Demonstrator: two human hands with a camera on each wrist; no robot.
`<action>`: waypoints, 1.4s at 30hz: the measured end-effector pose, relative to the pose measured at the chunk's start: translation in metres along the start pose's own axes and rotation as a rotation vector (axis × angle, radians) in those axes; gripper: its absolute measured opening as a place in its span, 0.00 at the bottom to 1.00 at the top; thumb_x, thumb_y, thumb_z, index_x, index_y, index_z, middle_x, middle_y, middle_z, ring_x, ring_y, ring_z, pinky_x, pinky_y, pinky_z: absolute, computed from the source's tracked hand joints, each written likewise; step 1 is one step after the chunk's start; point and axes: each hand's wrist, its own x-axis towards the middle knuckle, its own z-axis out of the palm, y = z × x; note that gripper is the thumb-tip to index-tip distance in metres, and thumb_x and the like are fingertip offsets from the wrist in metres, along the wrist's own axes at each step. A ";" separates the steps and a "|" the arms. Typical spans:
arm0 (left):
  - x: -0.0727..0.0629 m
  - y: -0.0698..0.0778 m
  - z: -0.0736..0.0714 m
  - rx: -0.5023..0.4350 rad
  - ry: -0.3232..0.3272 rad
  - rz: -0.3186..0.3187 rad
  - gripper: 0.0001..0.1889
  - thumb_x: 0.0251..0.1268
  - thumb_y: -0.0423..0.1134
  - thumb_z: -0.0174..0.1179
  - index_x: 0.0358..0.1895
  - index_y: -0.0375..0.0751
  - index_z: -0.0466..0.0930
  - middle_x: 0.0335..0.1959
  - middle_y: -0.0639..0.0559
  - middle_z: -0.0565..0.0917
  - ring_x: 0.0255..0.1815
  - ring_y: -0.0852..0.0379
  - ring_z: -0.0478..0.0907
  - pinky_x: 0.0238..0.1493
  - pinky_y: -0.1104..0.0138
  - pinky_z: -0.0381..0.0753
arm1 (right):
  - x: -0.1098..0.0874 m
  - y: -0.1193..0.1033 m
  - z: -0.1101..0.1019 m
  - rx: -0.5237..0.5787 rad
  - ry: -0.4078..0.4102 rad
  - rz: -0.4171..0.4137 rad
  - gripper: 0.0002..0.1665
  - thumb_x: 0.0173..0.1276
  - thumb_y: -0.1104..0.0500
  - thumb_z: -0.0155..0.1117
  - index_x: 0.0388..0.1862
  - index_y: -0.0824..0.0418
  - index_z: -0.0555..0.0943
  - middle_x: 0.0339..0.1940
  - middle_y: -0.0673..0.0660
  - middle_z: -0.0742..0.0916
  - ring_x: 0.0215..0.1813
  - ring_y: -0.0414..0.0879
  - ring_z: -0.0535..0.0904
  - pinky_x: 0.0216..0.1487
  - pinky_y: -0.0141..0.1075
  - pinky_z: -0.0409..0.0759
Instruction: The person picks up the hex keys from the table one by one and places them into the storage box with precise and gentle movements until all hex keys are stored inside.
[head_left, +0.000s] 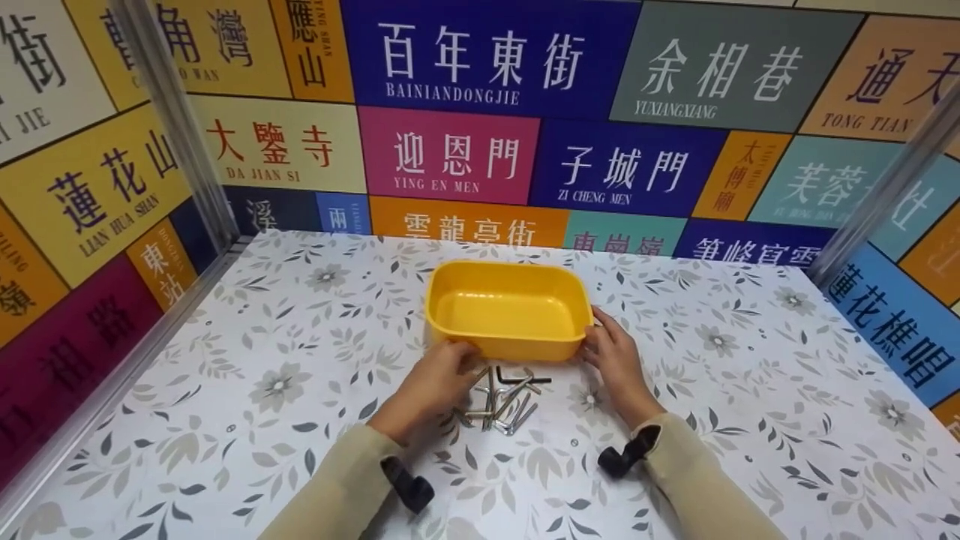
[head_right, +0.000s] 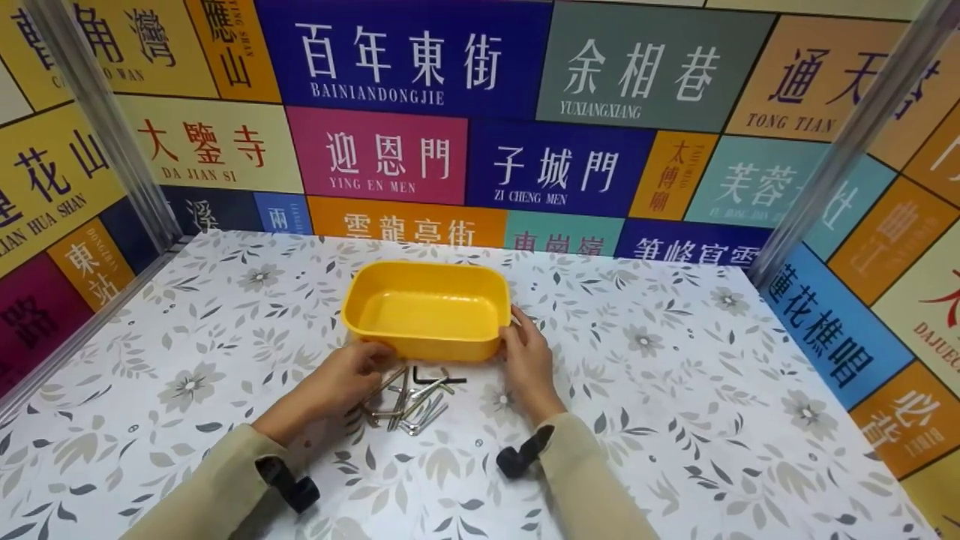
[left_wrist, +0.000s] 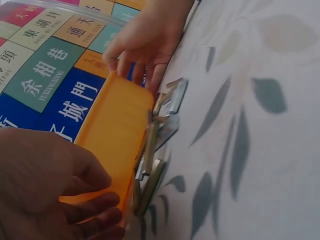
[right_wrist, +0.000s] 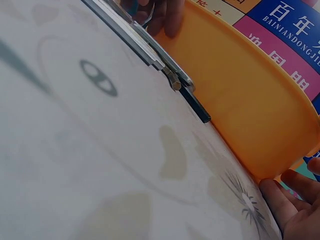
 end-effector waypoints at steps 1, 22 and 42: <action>0.001 -0.001 -0.001 0.001 -0.009 -0.005 0.21 0.56 0.24 0.58 0.56 0.34 0.82 0.53 0.42 0.82 0.51 0.47 0.79 0.61 0.53 0.79 | 0.000 0.000 0.000 0.001 0.001 -0.001 0.33 0.79 0.53 0.43 0.81 0.50 0.59 0.69 0.62 0.79 0.65 0.52 0.80 0.64 0.40 0.81; 0.003 0.007 -0.016 0.095 -0.123 0.010 0.19 0.38 0.16 0.60 0.37 0.37 0.84 0.28 0.49 0.77 0.32 0.53 0.73 0.39 0.62 0.76 | 0.002 -0.001 0.004 0.002 -0.010 -0.007 0.34 0.78 0.53 0.44 0.81 0.52 0.59 0.74 0.60 0.76 0.67 0.54 0.80 0.65 0.41 0.80; 0.005 0.019 -0.010 0.266 -0.102 -0.008 0.21 0.34 0.18 0.65 0.37 0.38 0.86 0.31 0.47 0.87 0.31 0.52 0.77 0.36 0.62 0.82 | 0.001 0.001 0.001 -0.005 0.005 0.005 0.33 0.78 0.53 0.43 0.81 0.52 0.60 0.75 0.58 0.74 0.68 0.54 0.78 0.67 0.43 0.79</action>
